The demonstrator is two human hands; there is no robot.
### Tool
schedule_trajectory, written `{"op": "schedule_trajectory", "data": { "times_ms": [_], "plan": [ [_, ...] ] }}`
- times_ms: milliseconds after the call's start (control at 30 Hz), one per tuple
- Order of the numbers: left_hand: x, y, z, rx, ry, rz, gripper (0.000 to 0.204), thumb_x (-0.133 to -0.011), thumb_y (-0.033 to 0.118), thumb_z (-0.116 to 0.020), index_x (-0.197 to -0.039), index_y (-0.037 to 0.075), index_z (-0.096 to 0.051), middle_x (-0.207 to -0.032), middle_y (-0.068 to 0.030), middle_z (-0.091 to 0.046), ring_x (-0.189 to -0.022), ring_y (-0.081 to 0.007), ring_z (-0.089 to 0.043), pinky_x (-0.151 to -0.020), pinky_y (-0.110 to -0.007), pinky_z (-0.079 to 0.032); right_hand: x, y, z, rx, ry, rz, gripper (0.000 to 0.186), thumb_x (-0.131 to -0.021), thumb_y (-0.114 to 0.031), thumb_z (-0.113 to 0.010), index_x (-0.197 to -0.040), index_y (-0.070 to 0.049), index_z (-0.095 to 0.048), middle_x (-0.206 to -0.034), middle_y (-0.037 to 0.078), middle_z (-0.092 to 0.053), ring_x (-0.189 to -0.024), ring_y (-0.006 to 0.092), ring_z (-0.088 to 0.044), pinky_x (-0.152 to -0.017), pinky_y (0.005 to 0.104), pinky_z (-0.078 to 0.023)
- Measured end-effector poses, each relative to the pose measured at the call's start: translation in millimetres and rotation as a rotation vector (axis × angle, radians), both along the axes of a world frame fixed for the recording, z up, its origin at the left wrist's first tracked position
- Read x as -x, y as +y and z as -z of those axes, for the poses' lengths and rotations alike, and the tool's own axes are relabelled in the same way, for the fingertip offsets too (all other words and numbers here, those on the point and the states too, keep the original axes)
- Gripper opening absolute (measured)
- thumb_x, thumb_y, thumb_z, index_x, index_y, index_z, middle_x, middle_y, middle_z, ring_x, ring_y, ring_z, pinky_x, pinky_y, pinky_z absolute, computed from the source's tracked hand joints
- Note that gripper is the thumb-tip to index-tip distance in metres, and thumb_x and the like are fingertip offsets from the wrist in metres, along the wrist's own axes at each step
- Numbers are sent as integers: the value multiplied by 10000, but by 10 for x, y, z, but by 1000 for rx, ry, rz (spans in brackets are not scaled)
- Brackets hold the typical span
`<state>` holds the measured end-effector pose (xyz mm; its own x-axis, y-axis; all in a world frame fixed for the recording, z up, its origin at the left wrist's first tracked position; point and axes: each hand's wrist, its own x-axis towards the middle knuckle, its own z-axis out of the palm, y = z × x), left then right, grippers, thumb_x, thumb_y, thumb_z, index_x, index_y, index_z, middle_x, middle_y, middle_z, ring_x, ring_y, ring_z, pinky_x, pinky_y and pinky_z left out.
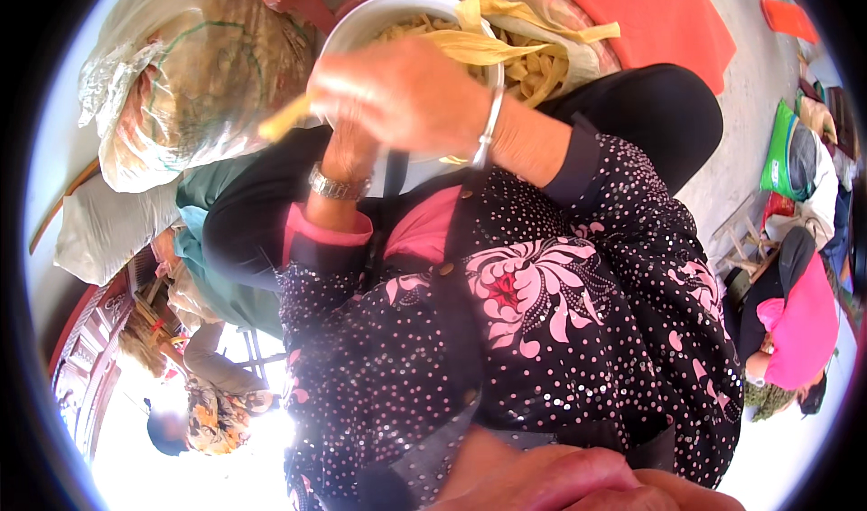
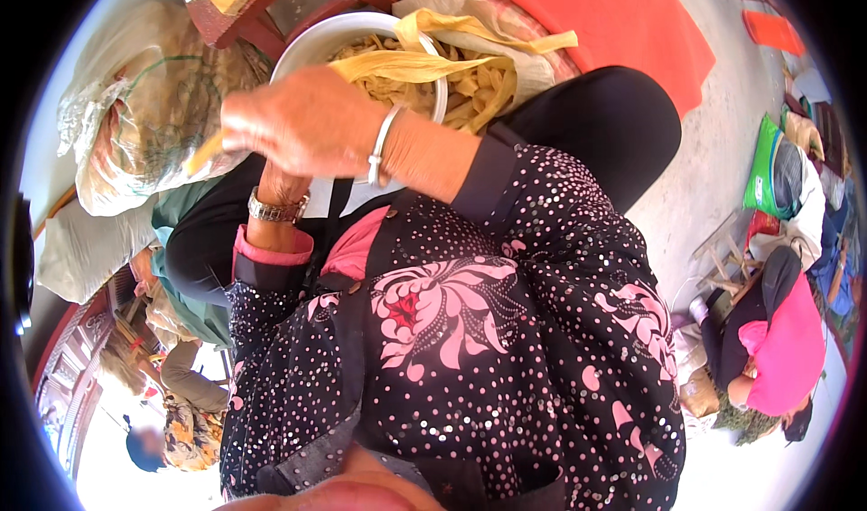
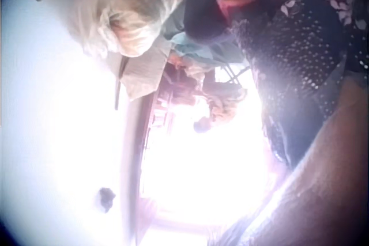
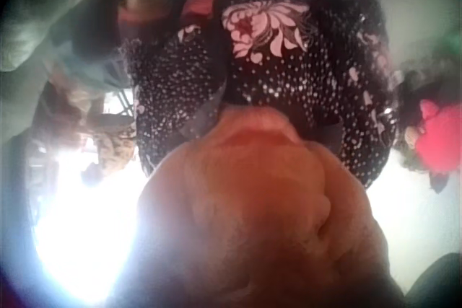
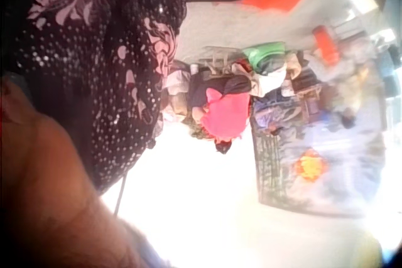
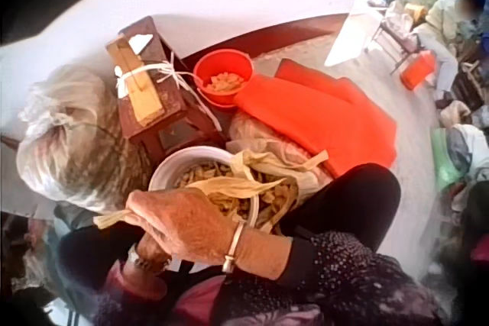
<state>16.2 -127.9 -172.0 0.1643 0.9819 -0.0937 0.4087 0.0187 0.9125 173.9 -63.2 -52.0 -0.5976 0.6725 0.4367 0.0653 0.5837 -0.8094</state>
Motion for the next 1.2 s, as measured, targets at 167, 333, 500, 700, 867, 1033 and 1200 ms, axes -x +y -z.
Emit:
{"op": "schedule_trajectory", "data": {
  "times_ms": [167, 333, 500, 700, 867, 1033, 1200],
  "plan": [
    [-410, -80, -592, 783, -880, 17, 485, -977, 408, -429, -1153, -28, -549, -739, -35, -620, -555, -98, -529, -556, -224, -473, 43, -574, 68, -38, 10, -237, 78, -817, -163, -599, -812, -92, -569, -687, 63, -578, -637, 253, -608, -538, 386, -455],
    [-592, -20, -765, 1033, -1002, 17, 652, -987, 519, -290, -1227, -59, -470, -755, -47, -577, -429, -28, -380, -475, -195, -454, 68, -928, 67, -60, -22, -434, 123, -801, -184, -593, -766, -83, -533, -657, 71, -562, -630, 270, -601, -529, 396, -447],
    [-682, -61, -808, 1171, -1088, 57, 432, -988, 366, -431, -1131, -35, -506, -694, -10, -541, -440, -21, -375, -411, -168, -359, 70, -1028, -53, -40, -62, -600, 159, -811, -230, -586, -783, -81, -540, -670, 67, -594, -653, 274, -624, -529, 416, -454],
    [-530, -173, -724, 1124, -969, 110, 245, -965, 244, -510, -1036, 11, -532, -576, 82, -337, -414, 3, -260, -360, -170, -247, 66, -1077, -130, 108, -70, -612, 150, -818, -203, -617, -813, -68, -552, -706, 92, -595, -662, 299, -609, -535, 409, -450],
    [-423, -450, -860, 676, -775, -231, 215, -959, 207, -512, -1102, 51, -550, -714, 26, -501, -570, -63, -470, -484, -195, -389, 69, -1077, -96, 195, 241, -372, 146, -876, -199, -602, -865, -56, -580, -762, 97, -590, -677, 286, -588, -588, 363, -444],
    [-241, -756, -1226, 469, -763, -369, 244, -942, 128, -505, -1145, 0, -547, -873, -26, -579, -746, -98, -561, -610, -204, -438, 8, -918, -184, 167, 398, 151, 158, -869, -212, -600, -825, -62, -577, -745, 101, -531, -689, 301, -577, -580, 386, -457],
    [-217, -762, -1664, 351, -706, -271, 292, -943, 115, -508, -1170, -69, -518, -940, -46, -614, -803, -92, -581, -664, -209, -455, 16, -850, -103, 231, 314, 298, 184, -883, -223, -575, -826, -49, -589, -739, 127, -552, -689, 331, -578, -576, 411, -451]
  ]
}}
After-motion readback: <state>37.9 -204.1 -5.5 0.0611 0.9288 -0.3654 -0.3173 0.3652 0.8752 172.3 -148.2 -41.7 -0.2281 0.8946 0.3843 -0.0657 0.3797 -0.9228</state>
